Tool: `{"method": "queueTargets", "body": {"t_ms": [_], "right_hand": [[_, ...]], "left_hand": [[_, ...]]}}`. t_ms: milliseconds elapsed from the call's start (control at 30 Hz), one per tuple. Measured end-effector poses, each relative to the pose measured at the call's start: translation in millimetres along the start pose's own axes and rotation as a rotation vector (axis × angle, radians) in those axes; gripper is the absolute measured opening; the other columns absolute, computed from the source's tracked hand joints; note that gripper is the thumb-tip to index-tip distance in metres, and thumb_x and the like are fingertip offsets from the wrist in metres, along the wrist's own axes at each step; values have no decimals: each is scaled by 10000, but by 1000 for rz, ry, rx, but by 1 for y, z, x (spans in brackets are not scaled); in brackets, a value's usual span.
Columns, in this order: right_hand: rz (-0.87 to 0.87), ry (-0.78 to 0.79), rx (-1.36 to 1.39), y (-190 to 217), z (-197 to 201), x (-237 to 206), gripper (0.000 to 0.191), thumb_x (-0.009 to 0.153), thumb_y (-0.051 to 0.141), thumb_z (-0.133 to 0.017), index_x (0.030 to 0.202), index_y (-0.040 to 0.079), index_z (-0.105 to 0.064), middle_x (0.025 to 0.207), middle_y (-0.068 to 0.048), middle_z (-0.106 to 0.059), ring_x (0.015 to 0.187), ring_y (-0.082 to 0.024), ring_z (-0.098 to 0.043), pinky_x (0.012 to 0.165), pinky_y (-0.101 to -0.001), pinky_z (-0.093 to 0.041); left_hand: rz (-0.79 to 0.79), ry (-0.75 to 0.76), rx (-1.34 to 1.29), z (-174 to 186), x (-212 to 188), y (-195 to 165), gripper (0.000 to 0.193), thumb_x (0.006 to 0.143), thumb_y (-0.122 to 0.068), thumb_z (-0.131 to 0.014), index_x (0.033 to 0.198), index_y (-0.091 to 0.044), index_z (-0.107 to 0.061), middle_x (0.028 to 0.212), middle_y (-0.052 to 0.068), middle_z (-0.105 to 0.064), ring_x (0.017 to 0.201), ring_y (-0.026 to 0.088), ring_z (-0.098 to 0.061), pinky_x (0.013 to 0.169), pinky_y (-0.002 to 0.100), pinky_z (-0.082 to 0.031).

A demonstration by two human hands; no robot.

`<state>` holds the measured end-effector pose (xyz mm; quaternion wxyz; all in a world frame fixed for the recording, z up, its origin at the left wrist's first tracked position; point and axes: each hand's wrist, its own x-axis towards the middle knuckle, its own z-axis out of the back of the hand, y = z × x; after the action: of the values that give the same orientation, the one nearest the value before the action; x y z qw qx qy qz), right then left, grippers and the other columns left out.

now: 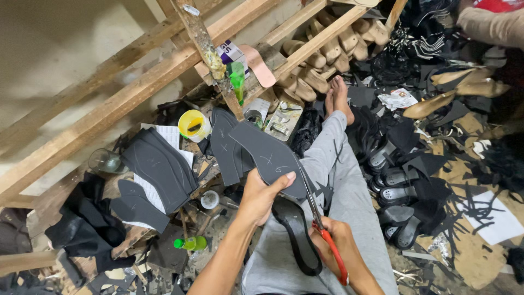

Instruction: The person sits on the floor and uses red-handled scissors to cut black shoe insoles along pre-drawn outlines. The person handles multiple insoles one at a time, trimming edges and placing finished pieces aside.

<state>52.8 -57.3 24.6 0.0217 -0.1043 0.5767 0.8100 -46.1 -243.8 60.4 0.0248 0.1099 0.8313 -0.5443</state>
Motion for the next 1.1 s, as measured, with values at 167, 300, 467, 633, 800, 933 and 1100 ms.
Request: {"method": "queueTargets", "body": {"t_ms": [167,300,467,633,800,933,1100], "right_hand": [[-164,21,46,21,10,2,199,900,207,-638,791,40,-622,518,-41,-539,455,-151,-520,459,-341,-423],[-6,5,44,31,16,5,205,925,239,-631,843,54,-605,541,-21,-541,478,-127,-521,472,-311,-427],[-103,-7,83,21,12,3,245,918,237,-636,793,29,-604,525,-36,-509,466,-137,-481,455,-331,-395],[-16,-27,32,0,11,1,177,869,193,-630,769,47,-619,491,-29,-509,452,-111,-477,444,-318,-388],[-78,-5,77,-3,7,0,257,913,171,-634,719,9,-590,499,-38,-519,435,-129,-499,427,-316,-402],[-204,8,114,6,5,3,178,886,165,-633,771,30,-648,469,-58,-537,389,-157,-509,398,-320,-393],[-44,-37,65,8,8,5,176,862,157,-667,753,26,-622,505,-40,-561,426,-131,-534,420,-312,-420]], "left_hand": [[-1,-12,202,-18,-12,3,179,840,-27,-779,1004,7,-715,919,40,-731,806,113,-671,732,282,-562],[0,30,217,-27,-20,4,154,856,-44,-774,987,10,-716,906,40,-732,795,105,-664,731,277,-554],[32,32,165,-27,-21,4,174,846,-39,-777,998,6,-706,912,41,-724,791,109,-667,729,279,-559],[67,68,65,-24,-17,5,198,846,-25,-777,1019,17,-688,935,49,-716,816,111,-674,755,284,-568],[53,-37,52,-23,-8,2,239,829,-20,-784,1037,6,-669,927,51,-710,804,119,-673,737,289,-574],[32,-104,97,-29,-11,4,234,828,-28,-784,1031,10,-675,932,48,-719,806,119,-672,729,286,-572],[-2,-43,142,-32,-20,8,223,843,-28,-779,1040,19,-684,947,50,-723,828,110,-671,750,273,-570]]}}
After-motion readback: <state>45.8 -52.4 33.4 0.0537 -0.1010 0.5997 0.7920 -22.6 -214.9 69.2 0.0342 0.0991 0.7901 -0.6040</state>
